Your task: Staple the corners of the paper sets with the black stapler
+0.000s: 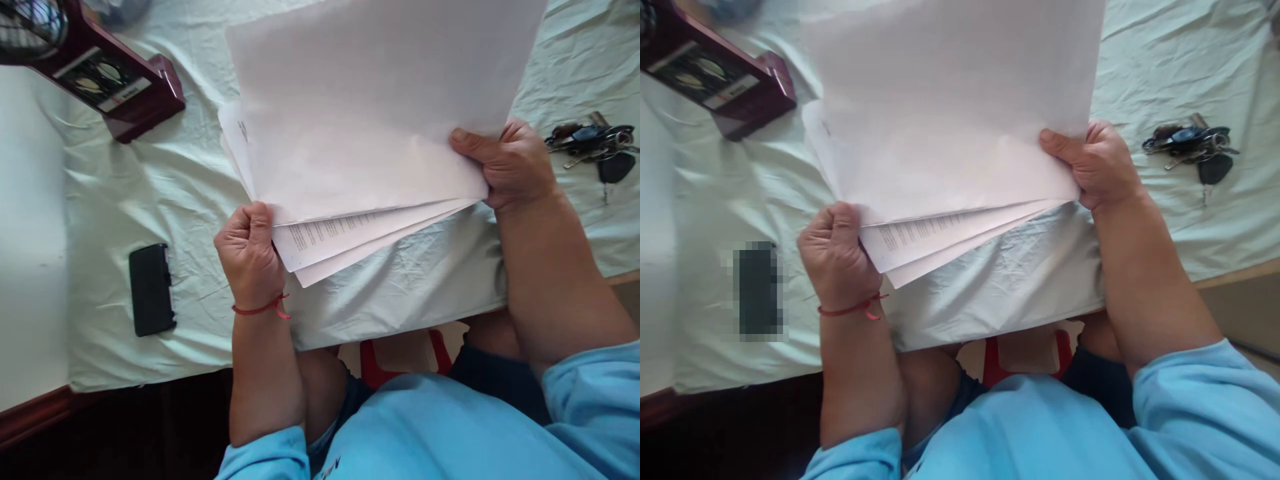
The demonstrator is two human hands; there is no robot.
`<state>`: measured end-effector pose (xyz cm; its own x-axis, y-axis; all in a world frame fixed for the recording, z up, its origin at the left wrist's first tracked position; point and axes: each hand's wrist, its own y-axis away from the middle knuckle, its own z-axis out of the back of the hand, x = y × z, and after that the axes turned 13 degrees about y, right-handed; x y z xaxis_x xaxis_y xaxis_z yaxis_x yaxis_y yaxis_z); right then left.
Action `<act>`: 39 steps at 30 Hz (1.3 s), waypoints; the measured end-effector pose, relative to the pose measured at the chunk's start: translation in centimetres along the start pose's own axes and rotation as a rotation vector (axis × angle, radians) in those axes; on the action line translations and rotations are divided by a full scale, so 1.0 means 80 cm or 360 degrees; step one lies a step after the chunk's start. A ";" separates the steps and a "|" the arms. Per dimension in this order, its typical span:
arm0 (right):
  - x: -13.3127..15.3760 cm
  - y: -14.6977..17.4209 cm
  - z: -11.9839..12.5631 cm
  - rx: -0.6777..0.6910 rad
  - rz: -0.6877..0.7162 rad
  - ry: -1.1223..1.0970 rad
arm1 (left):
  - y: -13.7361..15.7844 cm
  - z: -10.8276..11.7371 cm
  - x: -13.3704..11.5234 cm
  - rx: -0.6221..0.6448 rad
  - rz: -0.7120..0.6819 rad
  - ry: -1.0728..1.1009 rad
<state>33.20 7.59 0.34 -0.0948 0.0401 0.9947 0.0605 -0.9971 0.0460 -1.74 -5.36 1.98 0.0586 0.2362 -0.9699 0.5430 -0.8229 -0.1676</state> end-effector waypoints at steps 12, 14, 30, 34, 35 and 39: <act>-0.001 0.003 -0.002 0.0041 -0.0011 0.0051 | 0.004 -0.001 -0.002 0.0008 -0.0005 -0.0006; 0.001 0.005 -0.003 0.0039 -0.0028 0.0058 | 0.004 -0.003 -0.003 -0.0006 0.0000 0.0002; 0.004 0.007 -0.003 -0.0003 0.0095 0.0052 | 0.001 0.006 0.006 0.0049 -0.0010 0.0010; 0.006 0.003 0.003 -0.0034 0.0114 0.0013 | -0.002 0.009 0.006 0.0105 -0.0038 0.0091; 0.007 0.003 0.004 -0.0030 0.0117 0.0022 | -0.003 0.011 0.006 0.0110 -0.0054 0.0127; 0.013 0.005 0.005 0.0004 0.0182 0.0087 | -0.003 0.012 0.001 0.0121 -0.0160 0.0261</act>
<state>33.53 7.22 1.45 -0.1415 -0.0774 0.9869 0.0764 -0.9948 -0.0671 -2.66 -5.62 1.77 0.1462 0.3949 -0.9070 0.4888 -0.8260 -0.2808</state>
